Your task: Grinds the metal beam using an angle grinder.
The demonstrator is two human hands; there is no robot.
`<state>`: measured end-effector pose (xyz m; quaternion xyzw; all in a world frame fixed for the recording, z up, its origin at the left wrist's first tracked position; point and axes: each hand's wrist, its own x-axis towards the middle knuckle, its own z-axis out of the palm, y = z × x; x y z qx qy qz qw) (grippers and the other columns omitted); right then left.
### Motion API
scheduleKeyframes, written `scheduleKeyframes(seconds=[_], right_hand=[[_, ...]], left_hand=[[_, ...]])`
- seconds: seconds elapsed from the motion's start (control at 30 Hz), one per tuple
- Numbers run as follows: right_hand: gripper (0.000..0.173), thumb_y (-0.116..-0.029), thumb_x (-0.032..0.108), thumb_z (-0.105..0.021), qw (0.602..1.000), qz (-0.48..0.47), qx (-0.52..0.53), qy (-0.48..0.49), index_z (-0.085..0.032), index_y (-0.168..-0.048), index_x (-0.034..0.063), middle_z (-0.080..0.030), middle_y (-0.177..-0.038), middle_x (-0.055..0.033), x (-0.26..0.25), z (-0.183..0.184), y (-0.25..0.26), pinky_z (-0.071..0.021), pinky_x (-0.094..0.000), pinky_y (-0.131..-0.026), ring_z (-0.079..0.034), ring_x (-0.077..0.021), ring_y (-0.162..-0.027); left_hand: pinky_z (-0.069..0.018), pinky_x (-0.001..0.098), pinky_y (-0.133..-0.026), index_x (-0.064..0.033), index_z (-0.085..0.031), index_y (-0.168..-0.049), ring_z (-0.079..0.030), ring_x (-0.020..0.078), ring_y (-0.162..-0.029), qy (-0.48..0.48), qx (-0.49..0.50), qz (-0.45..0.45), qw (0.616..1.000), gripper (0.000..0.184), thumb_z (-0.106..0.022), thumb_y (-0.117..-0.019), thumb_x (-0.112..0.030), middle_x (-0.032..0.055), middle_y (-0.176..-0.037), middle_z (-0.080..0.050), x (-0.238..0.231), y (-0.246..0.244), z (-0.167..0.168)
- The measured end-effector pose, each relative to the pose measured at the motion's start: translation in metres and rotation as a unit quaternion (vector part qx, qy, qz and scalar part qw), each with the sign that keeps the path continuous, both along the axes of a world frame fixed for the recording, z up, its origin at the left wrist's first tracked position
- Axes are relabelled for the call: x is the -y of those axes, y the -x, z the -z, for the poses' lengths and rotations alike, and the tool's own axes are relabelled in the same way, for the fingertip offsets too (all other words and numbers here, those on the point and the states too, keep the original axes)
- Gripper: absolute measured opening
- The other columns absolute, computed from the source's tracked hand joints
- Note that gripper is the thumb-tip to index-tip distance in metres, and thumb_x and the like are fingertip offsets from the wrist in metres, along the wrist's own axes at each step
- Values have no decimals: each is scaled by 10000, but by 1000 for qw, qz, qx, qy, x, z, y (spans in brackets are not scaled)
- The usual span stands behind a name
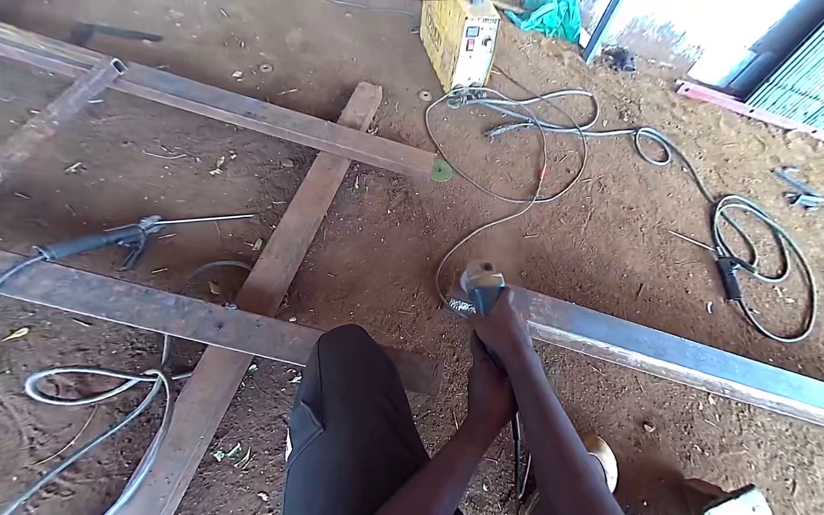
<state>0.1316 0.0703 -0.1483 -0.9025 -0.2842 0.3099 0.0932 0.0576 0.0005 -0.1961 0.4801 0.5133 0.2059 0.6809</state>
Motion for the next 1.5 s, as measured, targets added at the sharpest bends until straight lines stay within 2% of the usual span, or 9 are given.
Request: scheduleKeyframes(seconds=[0.1,0.57,0.77,0.87,0.97,1.1,1.2,1.33,1.5], right_hand=[[871,-840,335,-789,997,58,37,21,-320,-1522,64,-697,-1083,-249,-2,-5,0,-561,-635,-817,-703,-443,-998],[871,-861,316,-782,998,-12,55,21,-286,-1541,90,-704,-1049,-226,2,4,5,-582,-614,-793,-719,-427,-963],[895,-847,306,-776,997,1,63,47,-267,-1546,78,-704,-1021,-223,5,-2,9,-581,-604,-781,-722,-415,-944],[834,-856,294,-783,999,-31,41,-8,-307,-1509,86,-682,-942,-248,19,9,9,-558,-654,-677,-699,-470,-879],[809,-859,288,-783,998,-27,50,-5,-324,-1493,83,-685,-968,-248,19,8,14,-557,-649,-692,-700,-467,-905],[827,-855,279,-786,998,-9,60,17,-310,-1493,55,-679,-973,-262,14,0,14,-554,-652,-708,-698,-475,-914],[859,-849,289,-796,998,-44,44,-9,-311,-1528,83,-687,-1003,-262,11,6,7,-557,-668,-715,-698,-477,-912],[866,-850,313,-795,997,-15,64,26,-311,-1525,68,-699,-1079,-248,-9,0,3,-569,-631,-815,-710,-443,-992],[854,-859,361,-804,998,-69,11,-3,-332,-1521,100,-698,-1053,-238,-13,11,-13,-564,-650,-796,-704,-446,-963]], left_hand=[[-594,490,-820,-225,-297,-1558,-708,219,-907,23,12,61,998,850,-779,-858,-243,88,-1030,-708,-11,8,-7],[-609,413,-850,-159,-326,-1536,-718,164,-917,-7,71,-36,997,779,-752,-884,-175,67,-1008,-720,11,-1,16],[-608,401,-855,-165,-320,-1531,-715,153,-927,25,97,-13,995,793,-758,-871,-213,64,-1031,-714,11,8,8],[-613,400,-830,-143,-239,-1587,-721,159,-892,4,79,-67,995,893,-761,-864,-188,75,-995,-718,25,1,10],[-593,383,-920,-75,-240,-1566,-707,149,-1003,2,99,-58,993,811,-709,-914,-184,98,-1115,-703,26,5,8],[-593,395,-894,-115,-324,-1531,-706,153,-973,32,85,-38,995,757,-726,-897,-211,85,-1082,-707,17,6,3],[-604,415,-877,-133,-258,-1576,-721,176,-946,5,60,-75,995,820,-731,-909,-186,93,-1043,-721,19,-7,10],[-595,456,-889,-175,-242,-1585,-716,200,-966,5,33,-9,999,818,-720,-929,-271,93,-1050,-719,0,-5,8],[-599,496,-799,-226,-159,-1625,-717,242,-866,4,-21,-44,999,1018,-794,-830,-249,99,-955,-716,-3,-18,7]])
